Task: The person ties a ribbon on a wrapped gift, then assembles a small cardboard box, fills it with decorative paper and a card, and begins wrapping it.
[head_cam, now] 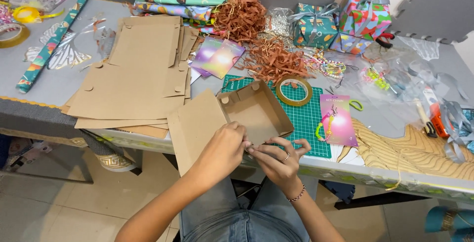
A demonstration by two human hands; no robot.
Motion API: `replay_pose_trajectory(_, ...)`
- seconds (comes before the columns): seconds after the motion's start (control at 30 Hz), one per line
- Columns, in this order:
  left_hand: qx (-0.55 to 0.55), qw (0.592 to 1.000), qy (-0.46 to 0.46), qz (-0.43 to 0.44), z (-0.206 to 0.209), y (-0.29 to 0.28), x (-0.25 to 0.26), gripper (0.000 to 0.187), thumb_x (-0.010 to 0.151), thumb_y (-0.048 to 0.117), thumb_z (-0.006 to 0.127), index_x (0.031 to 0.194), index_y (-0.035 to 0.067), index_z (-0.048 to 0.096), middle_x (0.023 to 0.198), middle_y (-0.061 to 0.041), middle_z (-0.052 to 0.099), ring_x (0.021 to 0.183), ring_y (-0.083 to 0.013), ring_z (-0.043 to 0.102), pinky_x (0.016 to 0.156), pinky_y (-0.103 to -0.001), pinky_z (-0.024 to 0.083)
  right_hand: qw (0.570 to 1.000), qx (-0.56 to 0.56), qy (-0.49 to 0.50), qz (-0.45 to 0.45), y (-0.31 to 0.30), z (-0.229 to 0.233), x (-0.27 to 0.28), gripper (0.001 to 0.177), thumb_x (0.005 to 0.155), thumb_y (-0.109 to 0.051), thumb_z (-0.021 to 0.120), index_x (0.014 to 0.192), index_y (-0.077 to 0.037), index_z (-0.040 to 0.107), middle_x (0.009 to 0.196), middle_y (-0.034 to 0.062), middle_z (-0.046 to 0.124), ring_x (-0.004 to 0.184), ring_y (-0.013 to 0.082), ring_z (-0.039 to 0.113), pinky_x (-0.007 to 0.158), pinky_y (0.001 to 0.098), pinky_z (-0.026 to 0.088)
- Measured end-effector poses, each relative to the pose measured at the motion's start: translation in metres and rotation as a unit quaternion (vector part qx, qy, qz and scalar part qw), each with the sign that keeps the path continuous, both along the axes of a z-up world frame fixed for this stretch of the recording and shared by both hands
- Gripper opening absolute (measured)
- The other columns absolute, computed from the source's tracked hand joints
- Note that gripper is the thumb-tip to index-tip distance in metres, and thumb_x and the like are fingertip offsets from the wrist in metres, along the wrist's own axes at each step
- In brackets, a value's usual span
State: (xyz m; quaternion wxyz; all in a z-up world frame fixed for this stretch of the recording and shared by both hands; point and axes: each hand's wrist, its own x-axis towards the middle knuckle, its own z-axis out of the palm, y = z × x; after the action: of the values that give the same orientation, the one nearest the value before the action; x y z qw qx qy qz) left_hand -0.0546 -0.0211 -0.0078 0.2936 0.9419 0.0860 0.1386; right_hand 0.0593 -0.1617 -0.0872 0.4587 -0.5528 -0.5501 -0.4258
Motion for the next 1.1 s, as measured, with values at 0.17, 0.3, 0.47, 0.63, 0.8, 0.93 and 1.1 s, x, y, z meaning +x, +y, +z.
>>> replay_pose_trajectory(0.17, -0.004, 1.0, 0.003, 0.005, 0.006, -0.007, -0.001, 0.008, 0.091, 0.005, 0.064, 0.086, 0.001, 0.068, 0.075, -0.012, 0.062, 0.078, -0.0325, 0.069, 0.068, -0.038, 0.058, 0.999, 0.0, 0.027, -0.027, 0.0, 0.015, -0.011, 0.016, 0.084, -0.013, 0.084, 0.075, -0.024, 0.077, 0.078, -0.0104, 0.073, 0.077, 0.0163, 0.065, 0.089, 0.043, 0.033)
replay_pose_trajectory(0.3, 0.009, 1.0, 0.022, -0.005, 0.008, -0.008, 0.0, 0.012, 0.094, 0.005, 0.061, 0.088, 0.001, 0.07, 0.075, -0.009, 0.062, 0.077, -0.028, 0.07, 0.067, -0.033, 0.058, 0.995, -0.065, 0.072, 0.026, -0.005, 0.01, 0.001, 0.012, 0.081, -0.011, 0.085, 0.082, -0.018, 0.075, 0.071, -0.0049, 0.069, 0.063, 0.0215, 0.052, 0.076, 0.04, 0.046)
replay_pose_trajectory(0.47, 0.007, 1.0, 0.013, -0.016, 0.015, -0.01, -0.002, 0.012, 0.094, 0.004, 0.061, 0.093, 0.001, 0.073, 0.075, -0.011, 0.066, 0.079, -0.0302, 0.071, 0.068, -0.035, 0.059, 0.966, -0.202, 0.157, 0.043, -0.01, 0.035, 0.004, 0.031, 0.076, -0.007, 0.086, 0.102, -0.016, 0.072, 0.09, -0.0042, 0.073, 0.07, 0.0219, 0.062, 0.07, 0.0337, 0.046)
replay_pose_trajectory(0.63, -0.036, 0.998, 0.032, -0.027, 0.032, -0.008, -0.015, 0.015, 0.093, 0.007, 0.062, 0.1, 0.002, 0.075, 0.077, -0.014, 0.071, 0.083, -0.0322, 0.072, 0.07, -0.037, 0.06, 0.927, -0.291, 0.23, 0.051, -0.01, 0.066, -0.002, 0.045, 0.068, 0.0, 0.087, 0.107, -0.013, 0.069, 0.075, 0.0025, 0.071, 0.067, 0.0242, 0.065, 0.069, 0.034, 0.045)
replay_pose_trajectory(0.8, 0.069, 0.996, 0.042, -0.034, 0.026, -0.012, -0.027, 0.045, 0.085, 0.017, 0.077, 0.124, 0.001, 0.062, 0.113, -0.019, 0.071, 0.123, -0.0368, 0.06, 0.117, -0.061, 0.027, 0.88, -0.351, 0.309, 0.085, -0.004, 0.083, 0.005, 0.036, 0.069, -0.004, 0.088, 0.098, -0.019, 0.073, 0.078, -0.0018, 0.079, 0.065, 0.0211, 0.066, 0.078, 0.0321, 0.04)
replay_pose_trajectory(0.93, 0.182, 0.982, -0.056, -0.011, -0.004, -0.013, -0.027, 0.028, 0.081, 0.005, 0.071, 0.103, 0.009, 0.055, 0.094, -0.007, 0.059, 0.096, -0.0273, 0.057, 0.113, -0.05, 0.036, 0.888, -0.395, 0.218, 0.085, -0.001, 0.066, 0.016, 0.021, 0.078, -0.018, 0.087, 0.093, -0.02, 0.072, 0.089, -0.0111, 0.074, 0.075, 0.0117, 0.064, 0.076, 0.0327, 0.031)
replay_pose_trajectory(1.1, 0.23, 0.971, -0.067, 0.005, -0.028, -0.009, -0.017, 0.038, 0.081, 0.005, 0.078, 0.116, 0.002, 0.063, 0.101, -0.013, 0.065, 0.12, -0.0312, 0.057, 0.115, -0.054, 0.034, 0.867, -0.405, 0.283, 0.065, 0.002, 0.091, 0.006, 0.027, 0.065, -0.006, 0.091, 0.083, -0.016, 0.074, 0.075, -0.0013, 0.077, 0.067, 0.0215, 0.068, 0.078, 0.0336, 0.041)
